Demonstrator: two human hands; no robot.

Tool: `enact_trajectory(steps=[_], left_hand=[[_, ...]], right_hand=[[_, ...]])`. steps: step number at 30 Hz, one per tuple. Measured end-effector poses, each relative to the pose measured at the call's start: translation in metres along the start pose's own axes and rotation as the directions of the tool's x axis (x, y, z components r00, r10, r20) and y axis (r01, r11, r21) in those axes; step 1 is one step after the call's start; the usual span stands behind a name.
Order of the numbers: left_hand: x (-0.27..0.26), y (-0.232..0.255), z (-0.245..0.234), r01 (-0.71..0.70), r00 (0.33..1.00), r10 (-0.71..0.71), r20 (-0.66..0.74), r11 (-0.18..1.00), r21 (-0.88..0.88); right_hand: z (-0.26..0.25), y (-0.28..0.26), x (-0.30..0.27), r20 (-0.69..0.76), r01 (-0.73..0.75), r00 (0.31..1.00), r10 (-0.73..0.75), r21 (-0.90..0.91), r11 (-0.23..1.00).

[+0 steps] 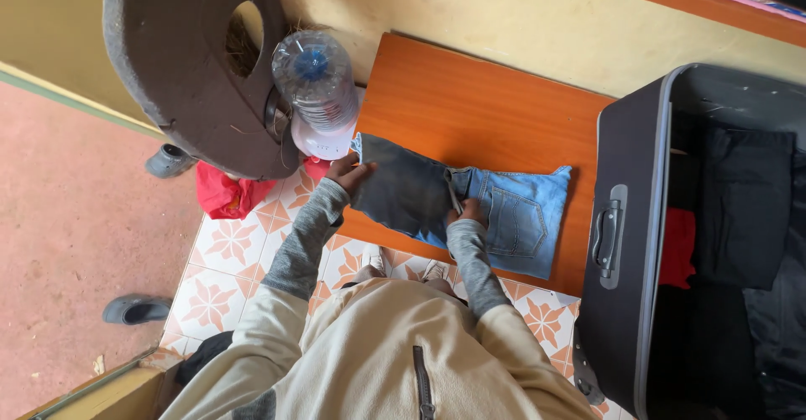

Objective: Fold a pair of jeans and place them in a suitcase.

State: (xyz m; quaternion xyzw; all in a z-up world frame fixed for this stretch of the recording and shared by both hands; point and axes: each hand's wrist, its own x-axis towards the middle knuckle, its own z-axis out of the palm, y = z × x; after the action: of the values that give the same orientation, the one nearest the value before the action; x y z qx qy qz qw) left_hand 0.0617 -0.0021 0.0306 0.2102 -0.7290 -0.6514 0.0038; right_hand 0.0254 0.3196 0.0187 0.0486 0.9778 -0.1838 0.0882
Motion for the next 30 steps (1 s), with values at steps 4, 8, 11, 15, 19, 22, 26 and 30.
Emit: enact_trajectory(steps=[4,8,11,15,19,22,26,30], left_hand=[[-0.004,0.016,0.040,0.053,0.963,0.023,0.270,0.961,-0.271],[-0.033,0.087,0.096,0.111,0.942,-0.031,0.335,0.969,-0.223],[-0.037,0.093,0.138,0.045,0.924,0.034,0.381,0.980,-0.196],[-0.020,0.041,0.227,0.021,0.903,0.112,0.415,0.952,-0.305],[-0.038,0.032,0.301,-0.074,0.935,0.059,0.351,0.997,0.030],[-0.028,0.003,0.344,-0.176,0.933,0.112,0.342,0.971,0.162],[-0.040,-0.009,0.360,-0.180,0.927,0.040,0.373,0.920,0.349],[-0.073,0.022,0.321,-0.409,0.912,0.321,0.256,0.644,0.647]], right_hand=[[-0.038,0.019,0.005,-0.078,0.063,0.996,-0.048,0.203,0.977],[-0.098,0.041,0.003,-0.070,0.051,0.997,-0.030,0.318,0.947],[-0.153,0.067,-0.008,-0.116,0.132,0.989,-0.096,0.365,0.921],[-0.186,0.129,0.018,-0.179,0.269,0.962,-0.206,0.754,0.600],[-0.255,0.138,-0.005,-0.073,0.061,0.997,-0.019,0.636,0.770],[-0.271,0.150,-0.005,-0.092,0.079,0.995,-0.024,0.664,0.744],[-0.280,0.163,-0.003,-0.071,0.042,0.997,0.010,0.683,0.729],[-0.278,0.176,-0.003,-0.076,0.070,0.997,-0.022,0.715,0.696]])
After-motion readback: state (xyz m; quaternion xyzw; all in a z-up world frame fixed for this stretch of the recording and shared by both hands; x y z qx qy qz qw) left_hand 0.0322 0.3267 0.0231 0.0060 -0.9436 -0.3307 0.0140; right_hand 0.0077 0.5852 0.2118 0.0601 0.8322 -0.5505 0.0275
